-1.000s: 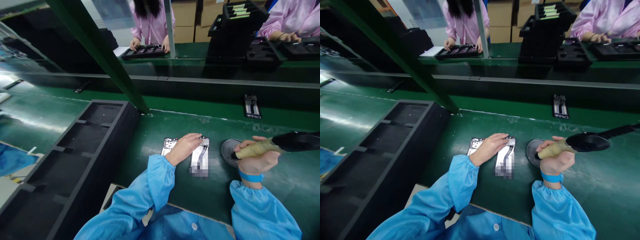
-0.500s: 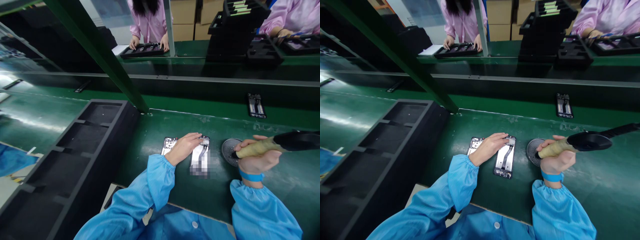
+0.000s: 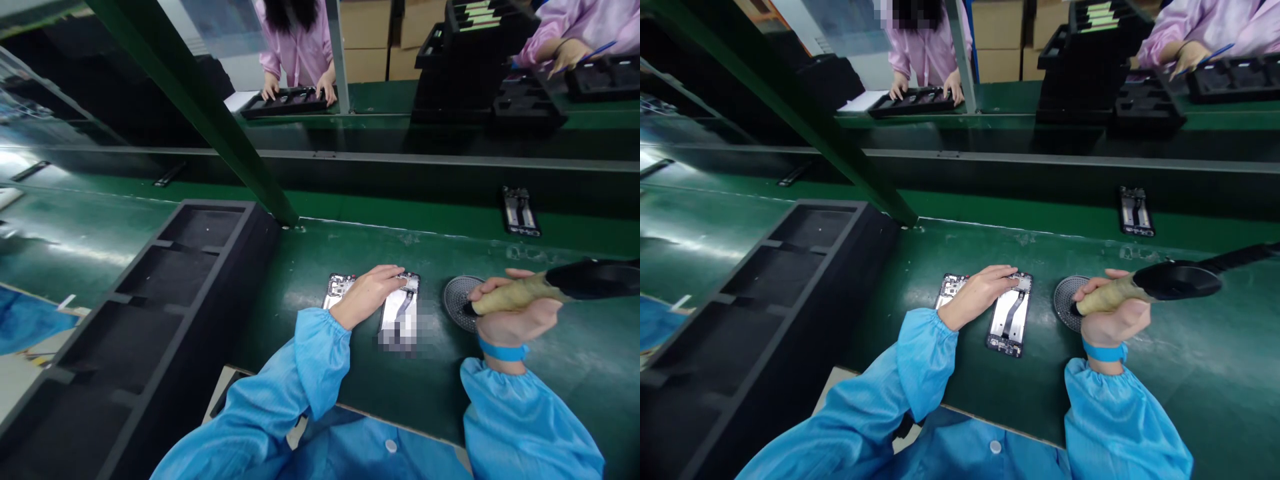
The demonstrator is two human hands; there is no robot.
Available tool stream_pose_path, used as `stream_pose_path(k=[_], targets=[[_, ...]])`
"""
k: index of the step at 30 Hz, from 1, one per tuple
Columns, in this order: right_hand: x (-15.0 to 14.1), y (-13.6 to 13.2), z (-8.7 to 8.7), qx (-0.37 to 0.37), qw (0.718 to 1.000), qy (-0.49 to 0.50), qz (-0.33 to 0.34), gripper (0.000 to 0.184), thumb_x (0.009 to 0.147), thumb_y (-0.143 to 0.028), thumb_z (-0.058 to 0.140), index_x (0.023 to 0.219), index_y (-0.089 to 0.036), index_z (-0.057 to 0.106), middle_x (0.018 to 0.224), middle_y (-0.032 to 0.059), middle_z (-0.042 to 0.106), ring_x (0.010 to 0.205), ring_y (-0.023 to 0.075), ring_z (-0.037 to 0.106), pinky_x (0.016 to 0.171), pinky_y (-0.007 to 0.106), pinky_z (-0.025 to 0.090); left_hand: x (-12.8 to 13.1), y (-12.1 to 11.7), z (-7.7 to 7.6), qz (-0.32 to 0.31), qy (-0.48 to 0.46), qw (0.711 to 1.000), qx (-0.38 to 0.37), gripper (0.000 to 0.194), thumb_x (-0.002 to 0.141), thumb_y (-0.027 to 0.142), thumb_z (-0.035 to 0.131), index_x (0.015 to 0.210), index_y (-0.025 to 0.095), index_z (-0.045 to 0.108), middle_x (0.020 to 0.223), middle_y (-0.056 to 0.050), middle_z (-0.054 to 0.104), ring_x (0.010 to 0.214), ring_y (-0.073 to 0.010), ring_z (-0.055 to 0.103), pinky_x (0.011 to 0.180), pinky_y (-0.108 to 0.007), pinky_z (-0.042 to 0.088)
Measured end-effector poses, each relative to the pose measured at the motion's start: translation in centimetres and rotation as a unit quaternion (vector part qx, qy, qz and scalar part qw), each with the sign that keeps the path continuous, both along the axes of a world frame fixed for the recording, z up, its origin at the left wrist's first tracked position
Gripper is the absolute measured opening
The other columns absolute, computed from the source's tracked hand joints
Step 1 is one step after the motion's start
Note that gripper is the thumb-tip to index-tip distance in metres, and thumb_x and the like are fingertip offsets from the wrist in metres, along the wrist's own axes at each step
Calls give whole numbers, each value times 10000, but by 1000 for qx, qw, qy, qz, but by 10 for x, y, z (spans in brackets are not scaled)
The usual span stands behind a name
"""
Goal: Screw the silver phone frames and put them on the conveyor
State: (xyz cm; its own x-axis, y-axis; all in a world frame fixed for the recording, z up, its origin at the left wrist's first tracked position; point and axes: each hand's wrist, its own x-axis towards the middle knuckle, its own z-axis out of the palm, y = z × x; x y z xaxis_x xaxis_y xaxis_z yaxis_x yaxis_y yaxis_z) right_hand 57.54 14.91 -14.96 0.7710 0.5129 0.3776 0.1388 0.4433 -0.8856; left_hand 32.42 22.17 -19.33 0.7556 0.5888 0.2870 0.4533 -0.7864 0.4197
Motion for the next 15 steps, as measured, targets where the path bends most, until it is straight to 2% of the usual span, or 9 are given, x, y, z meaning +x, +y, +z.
stream_pose_path(k=[4,11,15], targets=[[-1,1,1,6,1000,0,0,650,923,-863,572,942,-233,729,589,52,612,424,250,563,358,387,430,1,-1,1,3,-1,1000,6,291,1185,255,566,1383,234,778,1538,-103,727,1452,-264,677,1202,-450,617],[-2,1,3,-2,1000,-14,-3,677,925,-892,545,941,-235,706,584,28,609,418,239,561,362,370,441,0,-7,11,19,35,998,45,301,1197,264,531,1409,213,739,1519,-126,705,1356,-269,702,1102,-428,668],[-1,2,0,4,1000,-16,-6,700,943,-894,502,942,-223,701,577,27,602,407,233,551,357,360,435,1,-9,12,25,31,997,59,296,1204,276,525,1380,209,753,1536,-134,707,1424,-266,682,1158,-449,641]])
